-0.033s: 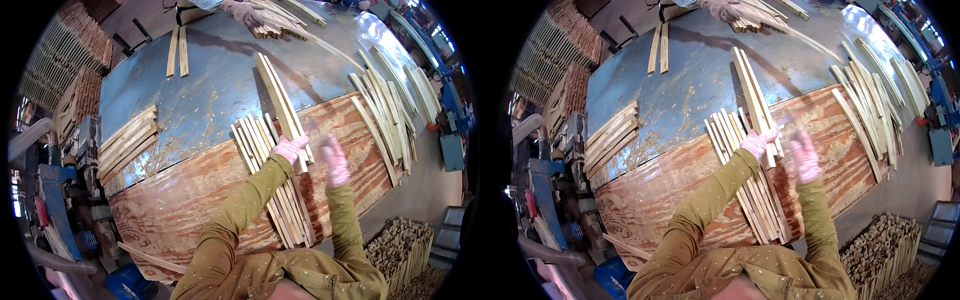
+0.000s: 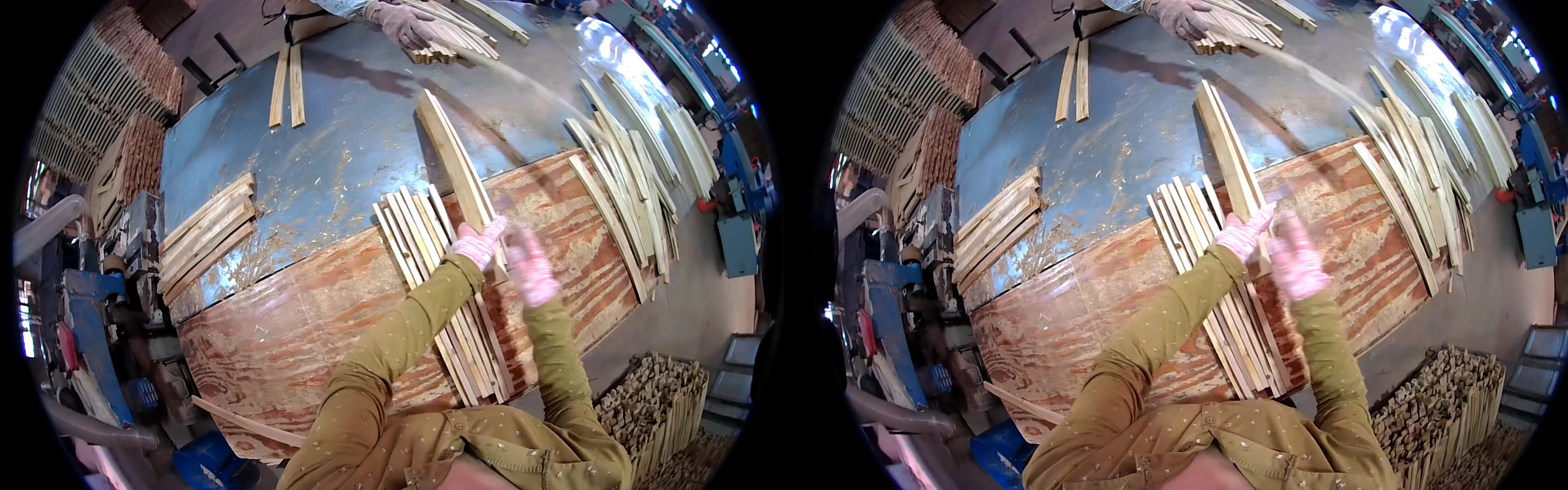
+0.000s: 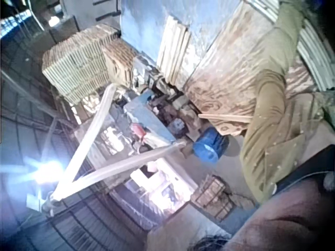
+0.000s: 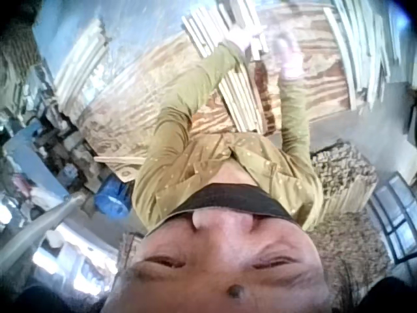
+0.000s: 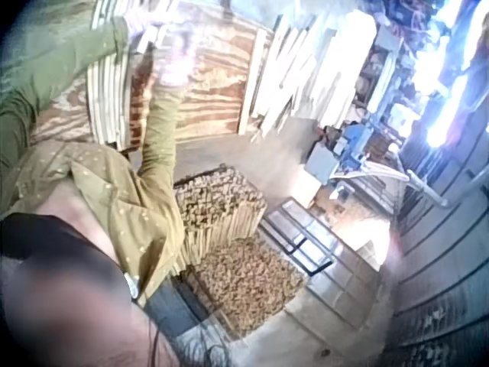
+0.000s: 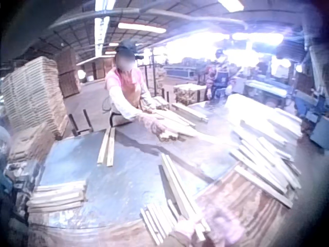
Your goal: The person sorts and stacks thin wooden strips on a large workbench in a workshop. They pick up strips from a pile, align them, and place them into a neat stack, occasionally moving to different areas of the bench to continue the process.
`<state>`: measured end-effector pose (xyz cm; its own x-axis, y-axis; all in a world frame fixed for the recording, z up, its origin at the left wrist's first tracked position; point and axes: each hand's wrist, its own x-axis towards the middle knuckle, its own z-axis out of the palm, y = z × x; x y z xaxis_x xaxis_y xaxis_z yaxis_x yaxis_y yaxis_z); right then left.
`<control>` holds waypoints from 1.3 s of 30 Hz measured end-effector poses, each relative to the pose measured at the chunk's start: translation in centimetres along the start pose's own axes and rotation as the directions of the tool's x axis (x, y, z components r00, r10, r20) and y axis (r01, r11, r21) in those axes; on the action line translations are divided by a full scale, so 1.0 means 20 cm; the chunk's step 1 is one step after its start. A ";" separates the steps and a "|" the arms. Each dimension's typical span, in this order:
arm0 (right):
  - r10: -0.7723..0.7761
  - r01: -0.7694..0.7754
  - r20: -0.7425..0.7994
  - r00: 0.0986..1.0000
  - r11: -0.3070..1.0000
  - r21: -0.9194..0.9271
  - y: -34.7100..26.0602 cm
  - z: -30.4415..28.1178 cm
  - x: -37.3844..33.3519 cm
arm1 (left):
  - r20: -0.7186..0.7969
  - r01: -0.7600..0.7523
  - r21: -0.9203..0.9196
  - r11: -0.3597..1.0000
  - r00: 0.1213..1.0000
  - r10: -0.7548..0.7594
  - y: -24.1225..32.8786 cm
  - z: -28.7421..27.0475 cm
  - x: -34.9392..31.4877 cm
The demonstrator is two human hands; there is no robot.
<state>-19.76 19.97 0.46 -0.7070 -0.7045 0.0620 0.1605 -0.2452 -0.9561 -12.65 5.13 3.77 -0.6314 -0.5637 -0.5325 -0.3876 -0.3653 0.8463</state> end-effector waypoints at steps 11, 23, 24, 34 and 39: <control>0.668 -0.439 0.100 0.738 0.362 0.822 -0.09 0.00 -0.16 | -0.015 0.143 0.031 0.989 0.990 -0.143 -0.21 0.17 0.12; 0.372 -0.111 0.103 0.923 0.512 -0.852 -0.30 0.10 -0.67 | -0.379 0.068 0.152 0.986 0.925 -0.006 0.07 0.06 0.37; 0.649 -0.149 0.079 0.756 0.290 -0.945 -0.38 0.25 -0.71 | -0.330 -0.001 0.301 0.954 0.938 0.105 0.13 -0.06 0.37; 0.539 -0.053 0.041 0.841 0.158 -0.986 -0.21 0.29 -0.81 | -0.607 0.417 0.685 0.598 0.780 0.152 0.02 -1.10 0.02; 0.600 -0.039 -0.052 0.798 -0.036 -0.999 -0.23 0.36 -0.80 | -0.691 0.516 0.661 0.545 0.701 0.174 -0.26 -1.05 -0.10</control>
<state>-4.14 27.62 6.04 -0.5040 -0.6746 -0.5394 -0.6662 0.7011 -0.2544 4.77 -7.46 0.26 -0.0459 -0.9710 -0.2345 -0.9809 -0.0006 0.1943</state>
